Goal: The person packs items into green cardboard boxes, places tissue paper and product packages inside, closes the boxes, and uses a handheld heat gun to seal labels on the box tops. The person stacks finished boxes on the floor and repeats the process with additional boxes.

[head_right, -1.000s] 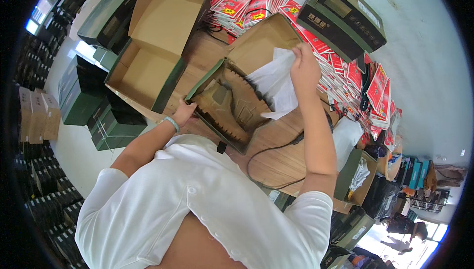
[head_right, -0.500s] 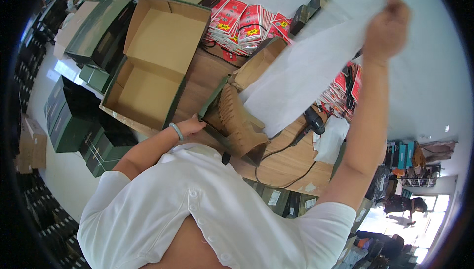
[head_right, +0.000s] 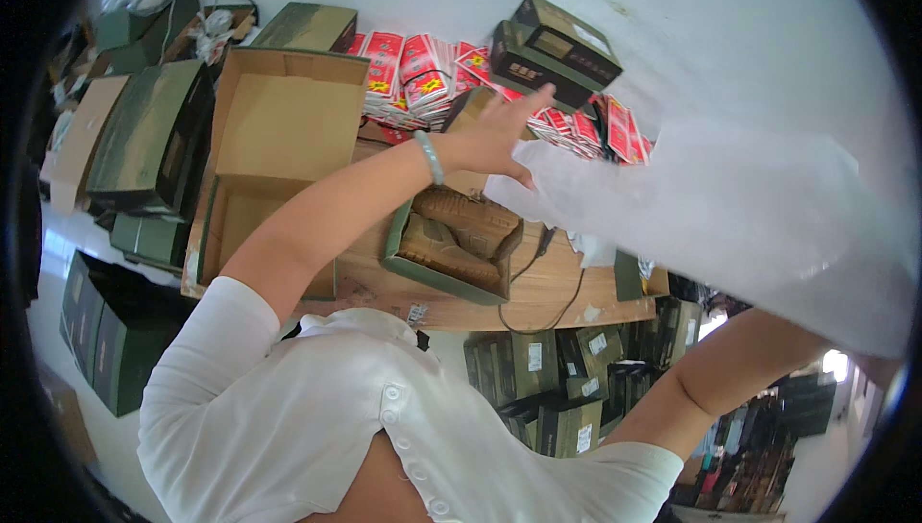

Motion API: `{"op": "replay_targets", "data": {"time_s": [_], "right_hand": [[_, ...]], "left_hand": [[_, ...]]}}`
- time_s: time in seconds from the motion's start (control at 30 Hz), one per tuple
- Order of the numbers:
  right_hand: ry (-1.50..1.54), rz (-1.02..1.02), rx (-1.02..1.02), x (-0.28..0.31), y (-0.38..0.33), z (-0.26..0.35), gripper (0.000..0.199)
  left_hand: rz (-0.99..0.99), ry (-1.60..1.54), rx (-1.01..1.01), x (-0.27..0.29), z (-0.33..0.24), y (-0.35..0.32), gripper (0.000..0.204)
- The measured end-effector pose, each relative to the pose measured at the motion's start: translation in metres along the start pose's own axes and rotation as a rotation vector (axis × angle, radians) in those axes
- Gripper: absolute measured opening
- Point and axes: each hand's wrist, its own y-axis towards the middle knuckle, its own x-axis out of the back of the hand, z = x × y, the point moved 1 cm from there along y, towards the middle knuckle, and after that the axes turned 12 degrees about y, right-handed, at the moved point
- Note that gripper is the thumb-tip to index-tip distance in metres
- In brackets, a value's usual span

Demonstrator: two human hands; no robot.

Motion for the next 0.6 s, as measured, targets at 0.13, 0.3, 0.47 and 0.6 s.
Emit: {"op": "replay_targets", "data": {"time_s": [0.13, 0.3, 0.47, 0.6], "right_hand": [[-0.348, 0.115, -0.201, 0.072, -0.019, -0.051, 0.026], [-0.683, 0.310, -0.351, 0.079, -0.072, -0.121, 0.031], [-0.751, 0.524, -0.190, -0.003, -0.187, -0.161, 0.037], [-0.035, 0.873, -0.518, -0.198, -0.313, 0.074, 0.034]], "left_hand": [[0.652, -0.172, -0.125, -0.006, -0.044, -0.004, 0.092], [0.647, -0.234, -0.327, -0.003, -0.046, -0.142, 0.025], [0.167, -0.491, 0.145, 0.073, 0.001, -0.285, 0.024], [-0.130, -0.739, 0.981, 0.156, 0.002, -0.375, 0.021]]}}
